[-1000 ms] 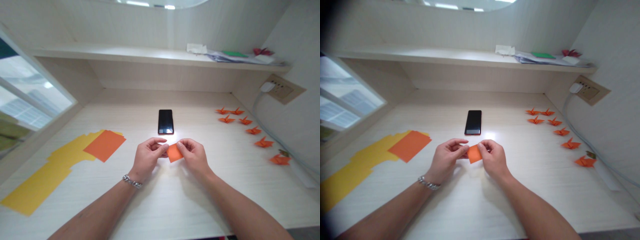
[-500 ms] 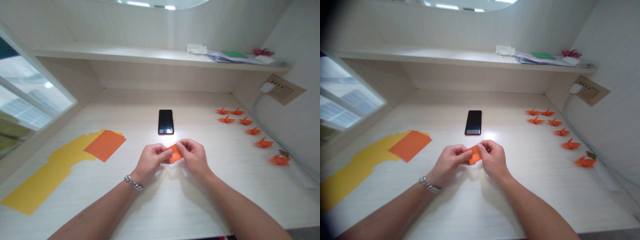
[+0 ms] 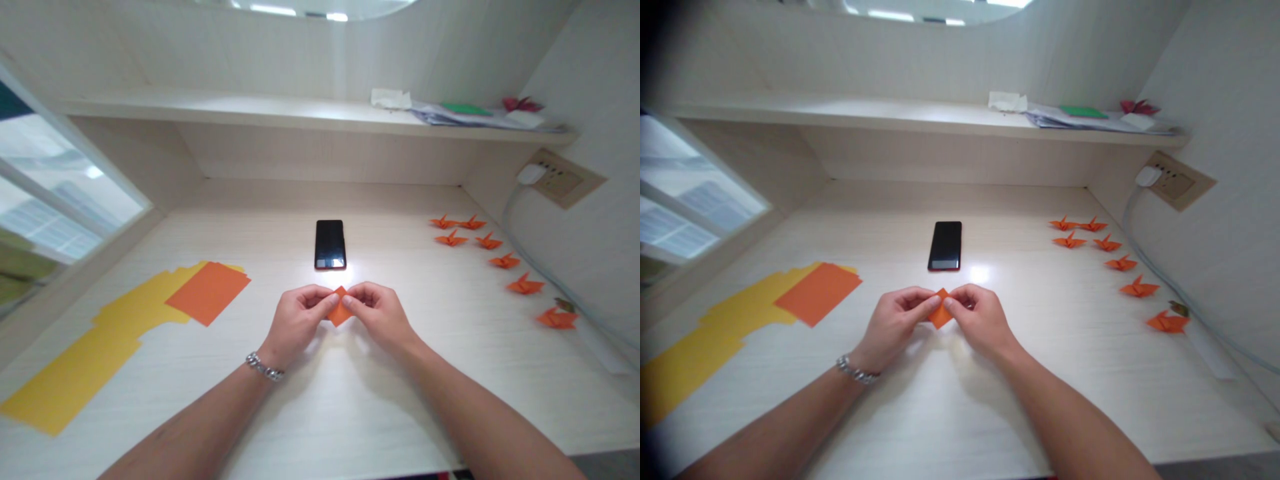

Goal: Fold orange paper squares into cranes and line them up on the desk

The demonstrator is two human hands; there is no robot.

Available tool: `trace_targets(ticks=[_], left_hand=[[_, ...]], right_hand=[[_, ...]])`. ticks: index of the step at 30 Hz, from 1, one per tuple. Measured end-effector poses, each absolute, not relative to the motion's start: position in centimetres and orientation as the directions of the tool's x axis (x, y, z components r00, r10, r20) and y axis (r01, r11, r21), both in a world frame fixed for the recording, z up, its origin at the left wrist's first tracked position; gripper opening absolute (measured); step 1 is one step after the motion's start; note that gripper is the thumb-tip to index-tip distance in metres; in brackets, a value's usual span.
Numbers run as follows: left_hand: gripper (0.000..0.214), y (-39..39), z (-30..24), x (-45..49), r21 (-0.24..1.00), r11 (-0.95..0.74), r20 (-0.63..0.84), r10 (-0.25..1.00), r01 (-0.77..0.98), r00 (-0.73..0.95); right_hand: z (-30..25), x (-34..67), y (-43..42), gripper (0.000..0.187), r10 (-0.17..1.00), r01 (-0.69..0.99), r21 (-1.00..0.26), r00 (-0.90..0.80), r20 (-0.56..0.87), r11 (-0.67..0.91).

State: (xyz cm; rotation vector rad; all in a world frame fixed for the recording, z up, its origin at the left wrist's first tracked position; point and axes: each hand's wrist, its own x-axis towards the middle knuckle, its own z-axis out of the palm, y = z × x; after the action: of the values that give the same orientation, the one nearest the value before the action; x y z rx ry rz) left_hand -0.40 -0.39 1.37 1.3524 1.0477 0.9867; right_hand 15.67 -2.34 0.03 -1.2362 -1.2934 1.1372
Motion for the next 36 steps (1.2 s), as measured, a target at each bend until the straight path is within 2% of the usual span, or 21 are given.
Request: trace_targets(ticks=[6, 11, 18, 22, 32, 36], left_hand=[[0.015, -0.2, 0.9, -0.6, 1.000, 0.029, -0.028, 0.952, 0.004, 0.306], [0.015, -0.2, 0.8, -0.7, 0.995, -0.027, -0.002, 0.957, 0.097, 0.290], [0.018, -0.2, 1.0, -0.5, 0.996, -0.057, 0.046, 0.988, 0.072, 0.145], [0.019, -0.4, 1.1, -0.3, 0.998, -0.052, 0.050, 0.996, 0.033, 0.076], [0.023, -0.9, 1.3, 0.3, 0.998, -0.047, 0.046, 0.999, -0.035, -0.025], [0.023, -0.8, 1.2, 0.4, 0.998, -0.061, 0.061, 0.997, -0.011, -0.047]], right_hand=[[0.5, 15.8, -2.6, 0.014, 0.997, 0.178, -0.983, -0.069, 0.039, 0.050], [0.3, 15.7, -2.7, 0.015, 0.996, 0.246, -0.969, -0.089, 0.016, 0.037], [0.0, 15.2, -2.5, 0.019, 0.995, -0.018, -0.996, -0.056, -0.086, -0.087], [0.2, 14.9, -2.5, 0.020, 0.994, -0.121, -0.988, 0.046, -0.100, -0.094], [0.4, 14.0, -2.9, 0.020, 0.973, -0.229, -0.972, 0.209, -0.096, -0.047], [0.0, 13.6, -2.9, 0.022, 0.978, -0.247, -0.969, 0.200, -0.058, -0.008]])
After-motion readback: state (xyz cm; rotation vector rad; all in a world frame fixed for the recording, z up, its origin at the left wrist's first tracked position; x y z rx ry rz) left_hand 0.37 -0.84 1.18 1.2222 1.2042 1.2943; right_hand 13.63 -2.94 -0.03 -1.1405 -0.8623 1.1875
